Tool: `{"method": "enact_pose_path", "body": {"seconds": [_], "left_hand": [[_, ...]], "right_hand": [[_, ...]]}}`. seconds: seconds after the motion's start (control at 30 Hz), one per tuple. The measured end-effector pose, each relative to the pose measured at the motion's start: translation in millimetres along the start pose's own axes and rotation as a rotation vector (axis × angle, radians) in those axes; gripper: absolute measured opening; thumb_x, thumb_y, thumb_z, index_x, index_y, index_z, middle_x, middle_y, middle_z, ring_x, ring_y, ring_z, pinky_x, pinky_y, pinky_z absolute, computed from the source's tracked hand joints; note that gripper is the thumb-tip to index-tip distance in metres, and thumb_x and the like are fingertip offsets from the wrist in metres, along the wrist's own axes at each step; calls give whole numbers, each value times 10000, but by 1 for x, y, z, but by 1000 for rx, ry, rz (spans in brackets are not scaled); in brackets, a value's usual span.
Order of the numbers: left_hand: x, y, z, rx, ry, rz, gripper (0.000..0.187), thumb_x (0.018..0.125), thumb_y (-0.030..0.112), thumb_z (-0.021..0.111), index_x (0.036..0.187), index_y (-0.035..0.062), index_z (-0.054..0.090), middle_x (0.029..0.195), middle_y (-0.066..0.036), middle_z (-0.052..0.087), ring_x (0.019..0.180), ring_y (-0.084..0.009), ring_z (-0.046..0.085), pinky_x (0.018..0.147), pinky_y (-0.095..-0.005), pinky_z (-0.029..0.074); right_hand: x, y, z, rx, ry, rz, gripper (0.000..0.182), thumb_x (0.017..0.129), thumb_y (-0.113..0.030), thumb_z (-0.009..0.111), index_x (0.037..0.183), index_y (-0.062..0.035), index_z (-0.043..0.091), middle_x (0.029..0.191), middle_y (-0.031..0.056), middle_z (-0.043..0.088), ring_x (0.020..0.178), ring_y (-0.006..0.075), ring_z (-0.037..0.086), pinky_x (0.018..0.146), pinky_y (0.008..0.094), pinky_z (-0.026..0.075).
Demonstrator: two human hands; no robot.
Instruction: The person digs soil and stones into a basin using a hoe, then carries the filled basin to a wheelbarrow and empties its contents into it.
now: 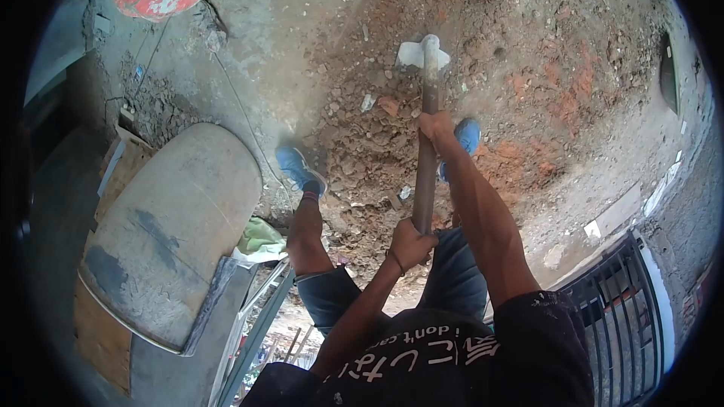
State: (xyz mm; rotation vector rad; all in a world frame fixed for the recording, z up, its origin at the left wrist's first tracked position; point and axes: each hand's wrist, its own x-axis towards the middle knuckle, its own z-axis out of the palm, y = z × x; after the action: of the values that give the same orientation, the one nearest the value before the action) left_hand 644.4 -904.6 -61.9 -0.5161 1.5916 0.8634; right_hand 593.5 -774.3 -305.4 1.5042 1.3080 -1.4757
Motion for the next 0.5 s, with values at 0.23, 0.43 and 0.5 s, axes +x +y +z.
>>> {"method": "enact_pose_path", "body": {"seconds": [0.23,0.43,0.5], "left_hand": [[0,-67,-13,-45,-34,-11,249,682,81,656,849,-79,564,624,-153,600,527,-235,635,474,-357,489],[-126,-216,-88,264,-3,-77,462,637,200,703,1028,-13,579,880,-212,651,814,-324,651,731,-394,503],[-196,-254,-90,217,-133,-218,561,635,253,753,1104,-3,578,979,-221,659,963,-352,647,847,-416,510]], "right_hand": [[-49,-2,-2,13,7,-80,222,643,-128,637,716,78,596,649,145,600,551,245,597,491,368,468],[-180,132,94,15,143,-231,268,671,-114,630,842,73,542,639,140,593,539,223,616,442,359,483],[-250,157,108,102,57,-9,257,682,-60,610,865,45,464,658,108,549,513,203,591,425,356,477]]}}
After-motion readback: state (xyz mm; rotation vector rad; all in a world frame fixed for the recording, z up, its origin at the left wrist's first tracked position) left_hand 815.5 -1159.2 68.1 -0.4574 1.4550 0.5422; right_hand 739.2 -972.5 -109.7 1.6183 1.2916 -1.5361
